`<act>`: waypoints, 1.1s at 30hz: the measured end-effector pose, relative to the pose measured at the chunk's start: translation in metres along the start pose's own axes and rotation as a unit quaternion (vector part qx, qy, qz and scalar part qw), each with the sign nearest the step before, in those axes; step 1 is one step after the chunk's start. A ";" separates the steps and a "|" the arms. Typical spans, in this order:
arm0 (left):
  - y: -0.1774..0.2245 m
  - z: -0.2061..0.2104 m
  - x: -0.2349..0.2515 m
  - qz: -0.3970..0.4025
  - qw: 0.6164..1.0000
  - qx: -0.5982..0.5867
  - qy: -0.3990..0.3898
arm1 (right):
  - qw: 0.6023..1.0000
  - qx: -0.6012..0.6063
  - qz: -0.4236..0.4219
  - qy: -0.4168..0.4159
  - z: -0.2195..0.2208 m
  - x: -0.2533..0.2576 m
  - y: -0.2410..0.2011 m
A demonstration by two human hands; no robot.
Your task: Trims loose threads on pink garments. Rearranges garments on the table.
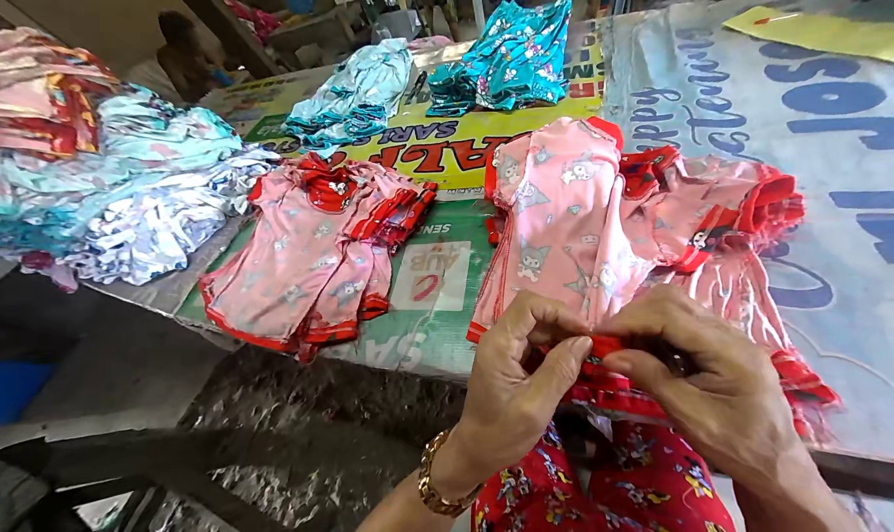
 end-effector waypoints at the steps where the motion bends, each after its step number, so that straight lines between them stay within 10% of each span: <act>1: 0.000 0.001 0.000 0.003 1.000 0.009 0.000 | 1.000 -0.001 -0.014 0.015 0.000 0.001 -0.002; 10: -0.003 0.001 0.000 -0.019 1.000 0.007 0.003 | 0.947 -0.255 -0.177 0.082 -0.005 -0.008 -0.017; 28: -0.017 -0.011 0.004 -0.032 0.989 0.114 -0.093 | 0.995 -0.085 -0.048 0.018 -0.031 0.001 0.010; 33: -0.015 -0.002 -0.006 0.080 0.945 0.285 -0.140 | 0.998 -0.052 -0.012 0.012 -0.043 -0.009 0.026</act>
Point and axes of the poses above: each hand's wrist, its own x-axis towards the middle knuckle, its own z-axis out of the palm, y = z × x, the point moved 5 cm from there along x, towards the middle knuckle, and after that the axes turned 13 degrees about -x, right-handed, at the moved point
